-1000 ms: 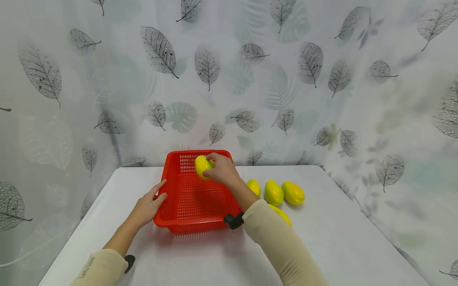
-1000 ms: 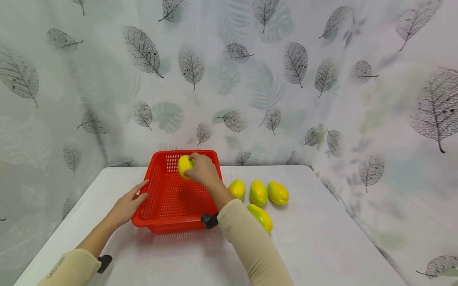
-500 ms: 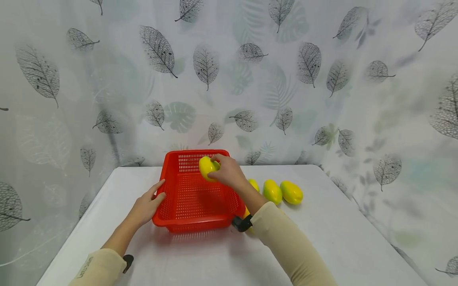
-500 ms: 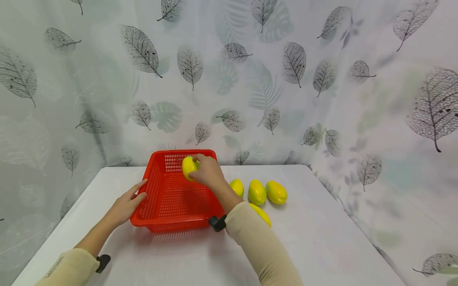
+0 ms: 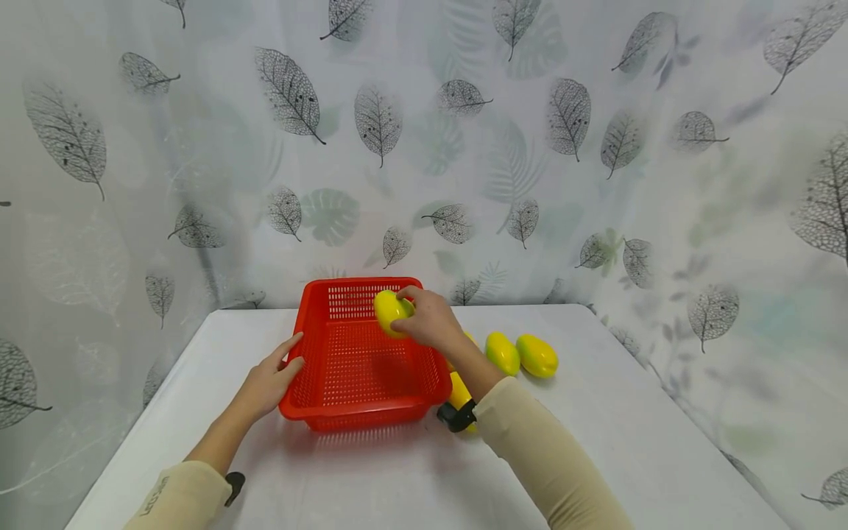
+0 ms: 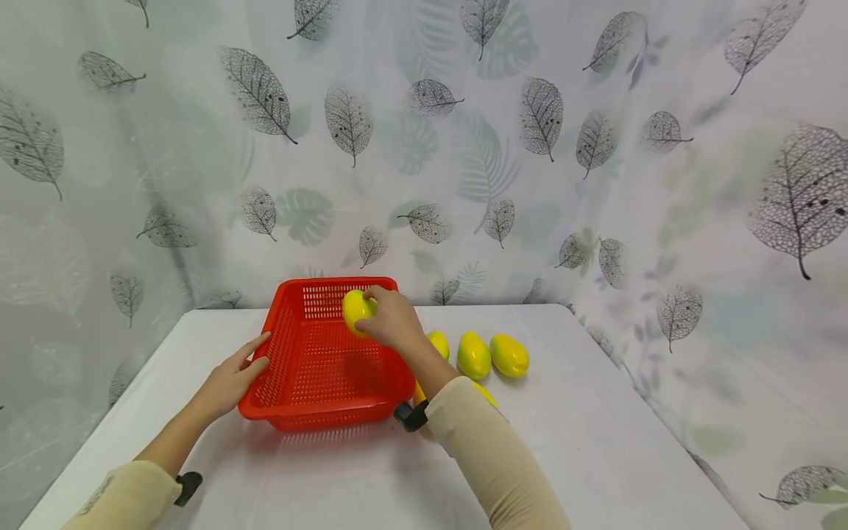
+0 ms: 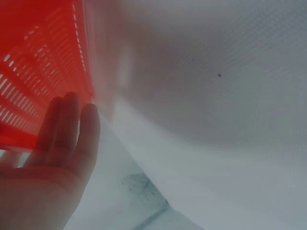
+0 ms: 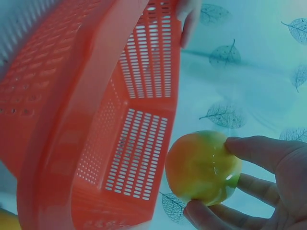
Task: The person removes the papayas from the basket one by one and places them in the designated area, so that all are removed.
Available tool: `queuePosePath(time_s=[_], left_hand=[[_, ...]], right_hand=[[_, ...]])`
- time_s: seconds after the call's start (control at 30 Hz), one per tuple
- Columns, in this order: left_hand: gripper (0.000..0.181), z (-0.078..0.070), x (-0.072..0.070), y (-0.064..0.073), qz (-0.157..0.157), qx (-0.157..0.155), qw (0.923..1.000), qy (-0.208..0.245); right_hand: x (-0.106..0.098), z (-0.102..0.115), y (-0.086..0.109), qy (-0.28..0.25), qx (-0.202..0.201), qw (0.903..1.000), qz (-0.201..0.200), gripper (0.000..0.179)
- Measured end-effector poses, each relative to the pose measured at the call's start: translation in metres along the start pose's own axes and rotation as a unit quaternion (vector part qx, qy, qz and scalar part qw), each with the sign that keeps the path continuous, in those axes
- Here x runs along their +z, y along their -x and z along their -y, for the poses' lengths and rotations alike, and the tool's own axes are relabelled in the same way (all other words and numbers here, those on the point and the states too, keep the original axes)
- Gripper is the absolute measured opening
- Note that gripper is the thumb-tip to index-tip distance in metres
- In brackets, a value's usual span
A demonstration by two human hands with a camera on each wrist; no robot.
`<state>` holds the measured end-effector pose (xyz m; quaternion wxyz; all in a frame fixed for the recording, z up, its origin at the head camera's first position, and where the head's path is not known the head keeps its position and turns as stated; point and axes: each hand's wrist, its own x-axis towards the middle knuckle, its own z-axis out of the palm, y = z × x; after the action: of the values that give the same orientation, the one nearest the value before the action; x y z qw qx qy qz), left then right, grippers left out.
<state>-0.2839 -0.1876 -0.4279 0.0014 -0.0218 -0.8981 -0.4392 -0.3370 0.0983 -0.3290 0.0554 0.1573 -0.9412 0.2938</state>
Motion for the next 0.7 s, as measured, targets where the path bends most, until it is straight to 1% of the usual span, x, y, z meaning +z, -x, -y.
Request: queuePosePath(time_s=[0.33, 0.43, 0.57, 0.7], left_hand=[[0.058, 0.0, -0.002, -0.002, 0.002, 0.004, 1.0, 0.001], [0.058, 0.001, -0.002, -0.002, 0.003, 0.001, 1.0, -0.001], [0.057, 0.003, -0.001, -0.002, 0.002, -0.005, 1.0, -0.001], [0.058, 0.004, 0.0, -0.002, 0.005, -0.001, 1.0, 0.003]], right_hand=[[-0.01, -0.011, 0.006, -0.002, 0.006, 1.0, -0.006, 0.05], [-0.012, -0.013, 0.007, -0.003, 0.008, 0.9999, -0.007, 0.05], [-0.015, -0.016, 0.01, 0.006, 0.005, 0.9999, -0.012, 0.05], [-0.017, -0.02, 0.012, 0.01, 0.007, 0.9997, -0.02, 0.05]])
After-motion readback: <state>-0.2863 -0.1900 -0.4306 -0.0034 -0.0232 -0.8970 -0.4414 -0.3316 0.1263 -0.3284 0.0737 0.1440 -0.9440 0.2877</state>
